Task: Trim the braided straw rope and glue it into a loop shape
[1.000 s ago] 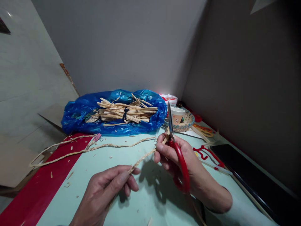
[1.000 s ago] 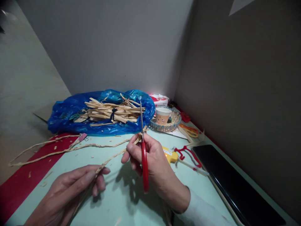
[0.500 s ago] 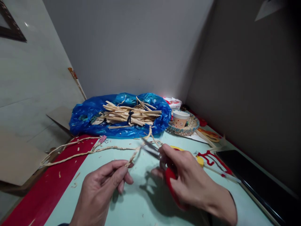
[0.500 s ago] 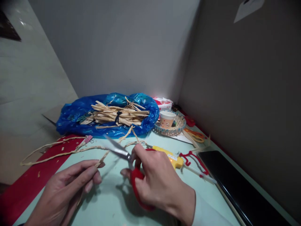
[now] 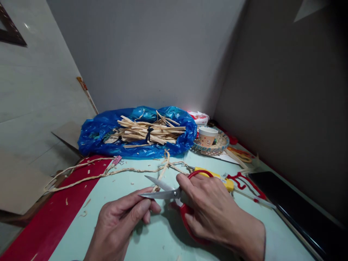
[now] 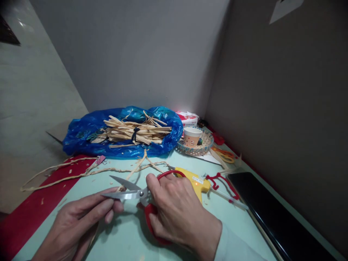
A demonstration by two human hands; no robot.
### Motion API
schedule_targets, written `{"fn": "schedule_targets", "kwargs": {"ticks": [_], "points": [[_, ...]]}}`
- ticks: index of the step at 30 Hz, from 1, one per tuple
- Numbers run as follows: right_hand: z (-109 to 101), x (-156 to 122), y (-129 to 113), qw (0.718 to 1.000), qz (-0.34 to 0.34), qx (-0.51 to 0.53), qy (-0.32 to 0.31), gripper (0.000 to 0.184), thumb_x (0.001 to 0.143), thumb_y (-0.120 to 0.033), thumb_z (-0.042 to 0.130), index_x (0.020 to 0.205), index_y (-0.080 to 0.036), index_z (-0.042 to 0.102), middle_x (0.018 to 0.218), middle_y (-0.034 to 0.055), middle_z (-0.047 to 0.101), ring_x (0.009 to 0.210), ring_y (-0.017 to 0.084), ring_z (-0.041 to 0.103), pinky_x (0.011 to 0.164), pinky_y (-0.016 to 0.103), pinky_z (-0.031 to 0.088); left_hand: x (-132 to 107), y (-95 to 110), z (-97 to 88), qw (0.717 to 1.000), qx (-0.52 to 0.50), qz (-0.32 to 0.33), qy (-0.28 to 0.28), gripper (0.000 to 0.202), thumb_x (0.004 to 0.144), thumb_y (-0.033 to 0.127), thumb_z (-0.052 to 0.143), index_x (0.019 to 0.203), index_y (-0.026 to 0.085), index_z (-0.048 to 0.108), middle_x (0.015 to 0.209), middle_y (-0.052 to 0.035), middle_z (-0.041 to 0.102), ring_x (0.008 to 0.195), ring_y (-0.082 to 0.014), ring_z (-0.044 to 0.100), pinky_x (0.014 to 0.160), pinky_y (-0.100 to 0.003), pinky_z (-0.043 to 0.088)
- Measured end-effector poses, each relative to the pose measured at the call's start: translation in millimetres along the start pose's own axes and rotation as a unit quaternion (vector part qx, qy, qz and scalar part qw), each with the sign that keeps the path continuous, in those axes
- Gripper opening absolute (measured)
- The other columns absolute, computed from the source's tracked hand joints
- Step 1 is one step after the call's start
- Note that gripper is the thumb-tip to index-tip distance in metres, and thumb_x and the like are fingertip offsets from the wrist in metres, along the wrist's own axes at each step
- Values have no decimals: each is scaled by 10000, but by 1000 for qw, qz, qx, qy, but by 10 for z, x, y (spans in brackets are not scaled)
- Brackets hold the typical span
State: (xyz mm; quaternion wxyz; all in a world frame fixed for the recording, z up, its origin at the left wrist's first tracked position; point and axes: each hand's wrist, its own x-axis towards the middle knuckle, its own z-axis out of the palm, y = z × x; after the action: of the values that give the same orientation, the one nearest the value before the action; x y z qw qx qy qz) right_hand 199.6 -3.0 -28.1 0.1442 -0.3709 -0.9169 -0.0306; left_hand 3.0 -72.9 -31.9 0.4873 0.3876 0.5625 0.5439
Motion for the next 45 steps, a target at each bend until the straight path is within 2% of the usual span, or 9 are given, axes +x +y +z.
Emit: {"fn": "schedule_targets", "kwargs": {"ticks": [5, 8, 13, 26, 31, 35, 39, 41, 45], "points": [[-3, 2, 21, 1000, -3, -13, 0, 215, 686, -231, 495, 896, -231, 450, 692, 6, 601, 630, 205, 545, 540, 322, 156, -24, 37, 25, 1000, -1, 1, 0, 95, 719, 295, 761, 775, 259, 828, 679, -24, 756, 614, -143, 579, 623, -202, 482], [19, -4, 12, 1000, -15, -17, -9, 212, 678, -202, 486, 884, -231, 444, 703, 2, 616, 635, 198, 556, 539, 330, 153, -19, 26, 27, 1000, -6, -5, 3, 107, 714, 300, 764, 784, 249, 827, 695, -39, 771, 631, -159, 595, 642, -223, 489], [55, -17, -2, 999, -26, -37, -11, 171, 705, -159, 466, 863, -221, 443, 673, -1, 622, 584, 180, 570, 523, 333, 155, -15, 36, 43, 1000, 6, -10, 0, 101, 711, 298, 758, 668, 227, 814, 726, -49, 763, 652, -166, 578, 599, -221, 487], [80, -17, 12, 997, -28, -67, 14, 194, 674, -131, 453, 846, -219, 436, 608, -12, 599, 496, 178, 549, 493, 328, 134, 11, -17, 8, 1000, -12, -16, 1, 85, 725, 299, 765, 701, 239, 820, 735, -38, 766, 658, -155, 572, 643, -215, 493], [103, -9, 4, 997, -32, -67, 10, 179, 732, -77, 435, 848, -210, 468, 614, -6, 618, 478, 171, 535, 494, 327, 137, 9, -11, 13, 998, -52, -44, 11, 76, 697, 278, 802, 737, 216, 817, 731, -22, 765, 664, -132, 557, 643, -179, 492], [68, 27, 78, 1000, 16, -7, -19, 201, 734, -120, 457, 913, -198, 507, 653, 15, 662, 526, 185, 569, 502, 319, 152, 5, 2, 6, 995, -84, -47, 27, 169, 678, 265, 817, 846, 244, 818, 758, -19, 790, 672, -135, 590, 694, -181, 514], [-16, 53, 161, 996, 72, 37, -27, 169, 790, -176, 451, 939, -203, 526, 682, 24, 668, 567, 193, 572, 525, 310, 180, 19, 20, -11, 995, -89, -39, 32, 163, 688, 291, 810, 848, 261, 819, 755, -18, 798, 663, -127, 602, 676, -165, 518], [-40, 49, 172, 998, 60, 24, -16, 135, 812, -226, 460, 928, -210, 528, 636, 12, 639, 539, 191, 546, 521, 313, 159, 27, 26, -19, 995, -84, -38, 37, 164, 692, 281, 806, 855, 268, 820, 756, -16, 800, 666, -122, 604, 668, -157, 515], [-29, 31, 159, 1000, -2, -21, 3, 150, 758, -241, 495, 901, -202, 520, 607, 11, 601, 512, 182, 512, 514, 321, 128, 34, 32, -17, 996, -67, -25, 45, 181, 693, 282, 801, 873, 280, 821, 776, -19, 807, 667, -131, 618, 672, -176, 525]]}}
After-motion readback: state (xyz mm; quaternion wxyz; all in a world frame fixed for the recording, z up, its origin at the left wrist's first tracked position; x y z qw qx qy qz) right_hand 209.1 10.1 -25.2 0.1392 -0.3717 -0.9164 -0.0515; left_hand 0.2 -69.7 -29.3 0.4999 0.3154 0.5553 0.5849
